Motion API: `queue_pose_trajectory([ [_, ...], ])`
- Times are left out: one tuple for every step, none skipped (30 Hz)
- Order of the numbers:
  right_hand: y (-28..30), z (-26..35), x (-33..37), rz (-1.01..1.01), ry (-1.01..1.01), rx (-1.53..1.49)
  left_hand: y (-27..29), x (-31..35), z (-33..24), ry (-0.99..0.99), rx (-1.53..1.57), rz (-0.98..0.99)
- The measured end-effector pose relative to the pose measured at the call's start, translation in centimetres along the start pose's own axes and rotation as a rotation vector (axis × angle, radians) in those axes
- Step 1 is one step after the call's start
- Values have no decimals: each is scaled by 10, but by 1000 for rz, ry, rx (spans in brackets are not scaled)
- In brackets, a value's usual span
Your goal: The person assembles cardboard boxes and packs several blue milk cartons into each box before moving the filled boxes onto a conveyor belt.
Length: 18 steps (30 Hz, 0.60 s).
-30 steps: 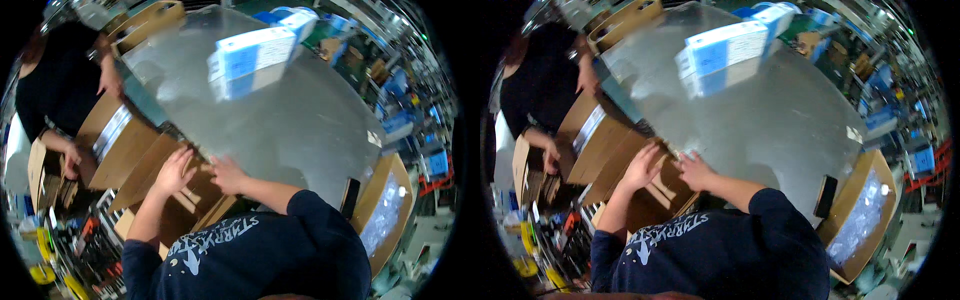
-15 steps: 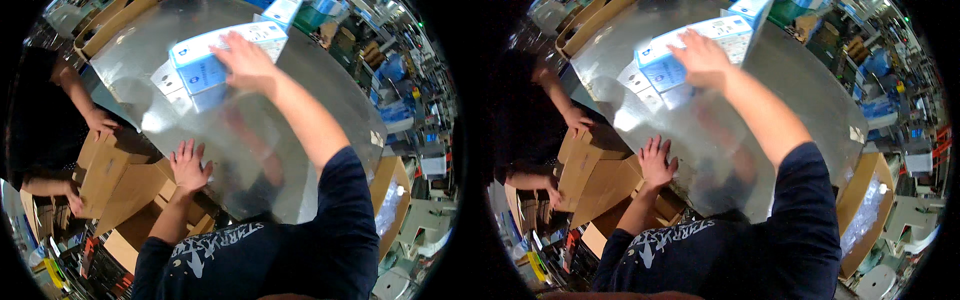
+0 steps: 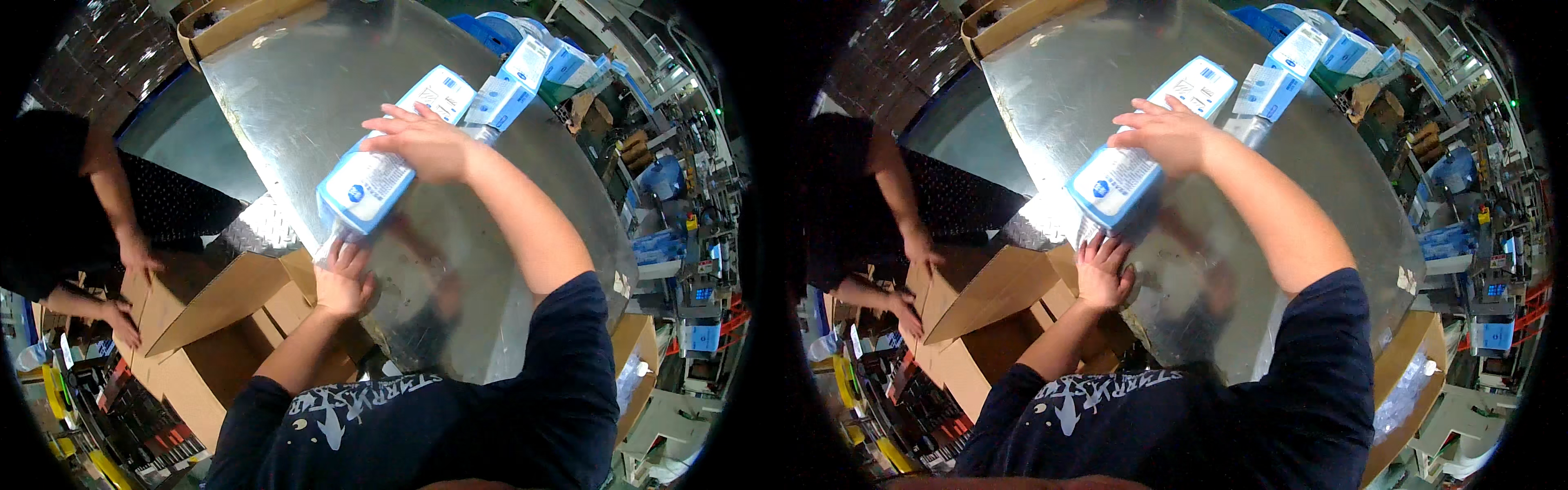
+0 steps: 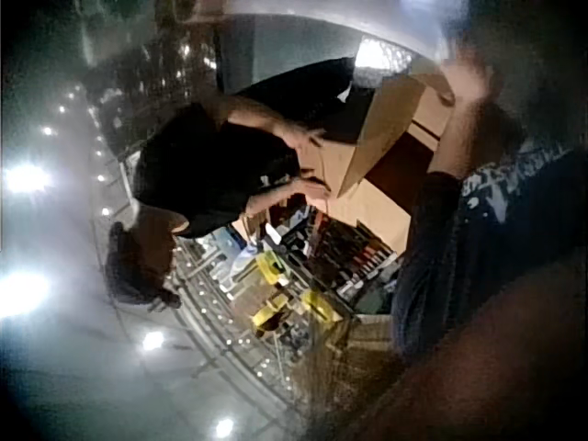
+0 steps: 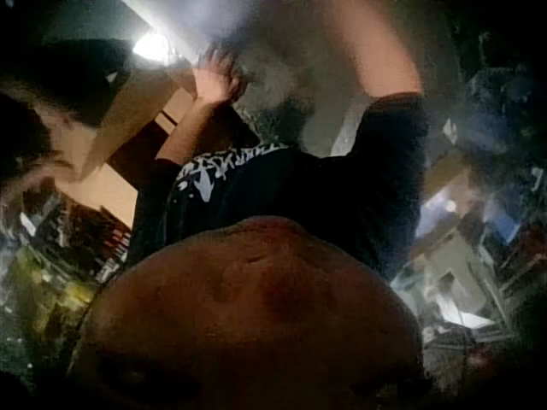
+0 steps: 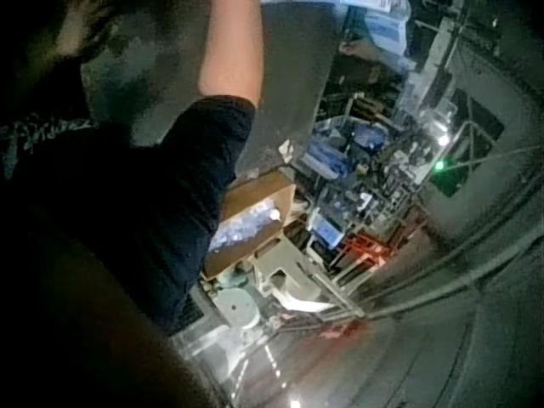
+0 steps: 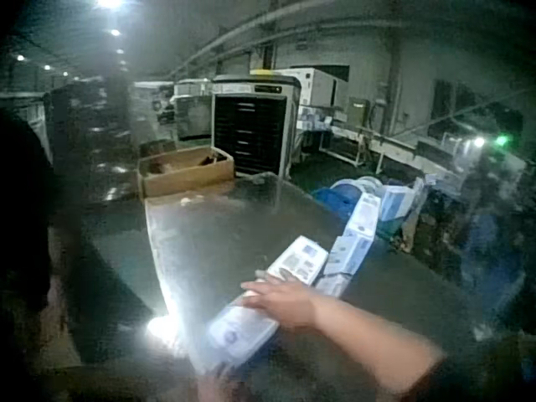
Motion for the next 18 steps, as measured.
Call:
queue_pose_trajectory([
  [4, -1, 3, -7, -5, 24, 0, 2, 2, -17, 40, -17],
  [6, -5, 4, 90, -42, -7, -2, 5, 6, -33, 80, -34],
  [5, -10, 5, 118, -56, 1, -2, 7, 7, -53, 122, -47],
  [3, -15, 6, 147, -68, 10, -3, 9, 7, -28, 139, -86],
  [1, -19, 8, 175, -80, 18, -4, 7, 8, -29, 119, -73],
  [2, -20, 10, 99, -82, -26, -5, 7, 9, -24, 98, -60],
  [-1, -19, 12, 152, -57, -92, -6, 6, 11, -19, 78, -48],
  [-3, -17, 13, 205, -32, -159, -5, 5, 10, -18, 103, -67],
  [-5, -15, 13, 256, -6, -229, -4, 5, 10, -15, 124, -83],
  [0, -12, 14, 300, 44, -329, -3, 5, 10, -12, 144, -100],
  [10, -22, 10, 203, -108, -450, -1, 5, 10, -9, 143, -119],
  [15, -33, 5, 105, -256, -575, 2, 7, 11, 0, 135, -135],
  [17, -49, 6, 6, -419, -695, 2, 7, 11, -2, 137, -147],
  [23, -73, 4, -190, -445, -449, 1, 8, 11, 1, 129, -140],
  [28, -100, 11, -383, -473, -193, 0, 6, 10, -6, 127, -132],
  [27, -119, 20, -374, -644, 95, 0, 5, 10, -9, 119, -129],
  [27, -138, 32, -357, -809, 390, 0, 4, 9, -21, 116, -135],
  [10, -174, 48, -241, -979, 327, -1, 4, 7, -38, 119, -138],
])
Point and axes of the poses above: each hand's wrist, its own x-axis away from the middle knuckle, its own y-axis out of the back of the hand, z = x × y, the point moved 5 cm from there along -x, towards the middle knuckle, and after that the axes turned 3 degrees about x, right-handed, at the moved point
